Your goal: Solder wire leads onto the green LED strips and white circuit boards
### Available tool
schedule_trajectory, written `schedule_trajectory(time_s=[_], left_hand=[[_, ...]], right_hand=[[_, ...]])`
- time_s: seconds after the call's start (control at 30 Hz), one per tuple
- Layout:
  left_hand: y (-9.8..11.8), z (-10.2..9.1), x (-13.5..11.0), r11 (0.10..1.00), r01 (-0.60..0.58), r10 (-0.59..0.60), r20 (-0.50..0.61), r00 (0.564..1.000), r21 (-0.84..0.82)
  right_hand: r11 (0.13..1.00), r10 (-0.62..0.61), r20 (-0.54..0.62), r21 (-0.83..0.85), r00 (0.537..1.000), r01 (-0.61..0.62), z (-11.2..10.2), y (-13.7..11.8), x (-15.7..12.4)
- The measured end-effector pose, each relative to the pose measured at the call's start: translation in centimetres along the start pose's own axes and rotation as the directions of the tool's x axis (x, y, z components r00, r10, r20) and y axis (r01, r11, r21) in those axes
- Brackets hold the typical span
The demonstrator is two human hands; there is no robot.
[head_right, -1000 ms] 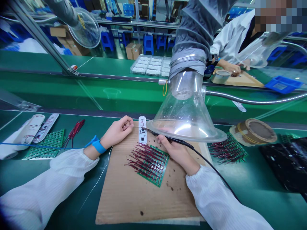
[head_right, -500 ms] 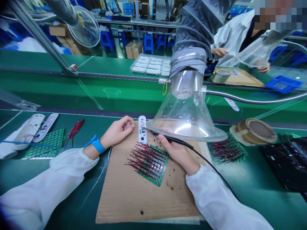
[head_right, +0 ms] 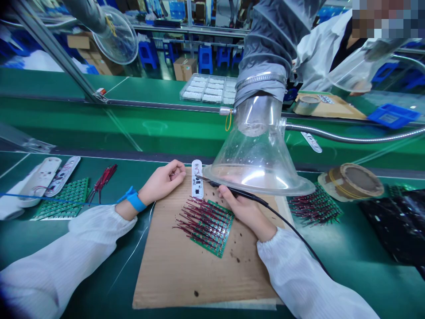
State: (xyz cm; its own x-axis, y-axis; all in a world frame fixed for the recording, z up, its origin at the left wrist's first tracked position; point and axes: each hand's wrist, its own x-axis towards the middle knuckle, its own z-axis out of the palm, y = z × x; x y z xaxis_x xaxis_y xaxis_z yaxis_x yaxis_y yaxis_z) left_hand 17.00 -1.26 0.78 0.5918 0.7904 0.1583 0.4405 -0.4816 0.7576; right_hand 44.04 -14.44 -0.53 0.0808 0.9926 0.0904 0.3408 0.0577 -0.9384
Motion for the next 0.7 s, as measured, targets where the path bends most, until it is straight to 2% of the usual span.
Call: schedule_trajectory(time_s=[0.17, 0.33, 0.43, 0.7], left_hand=[[0.1, -0.1, -0.1, 1.0, -0.008, 0.008, -0.021, 1.0, -0.009], [-0.1, 0.0, -0.1, 1.0, -0.012, 0.012, -0.043, 0.999, -0.001], [-0.2, 0.0, -0.1, 1.0, -0.005, 0.005, -0.039, 0.999, 0.003], [-0.2, -0.1, -0.1, 1.0, -0.003, 0.003, -0.027, 1.0, 0.001]], right_hand=[[1.0, -0.007, -0.025, 0.021, 1.0, 0.007, 0.2, -0.5, 0.2], [0.993, -0.012, -0.094, 0.114, 0.996, 0.023, 0.4, -0.8, 0.2], [0.993, -0.006, -0.133, 0.116, 0.991, 0.022, 0.4, -1.0, 0.1], [0.991, -0.015, -0.124, 0.126, 0.992, 0.031, 0.4, -1.3, 0.0]])
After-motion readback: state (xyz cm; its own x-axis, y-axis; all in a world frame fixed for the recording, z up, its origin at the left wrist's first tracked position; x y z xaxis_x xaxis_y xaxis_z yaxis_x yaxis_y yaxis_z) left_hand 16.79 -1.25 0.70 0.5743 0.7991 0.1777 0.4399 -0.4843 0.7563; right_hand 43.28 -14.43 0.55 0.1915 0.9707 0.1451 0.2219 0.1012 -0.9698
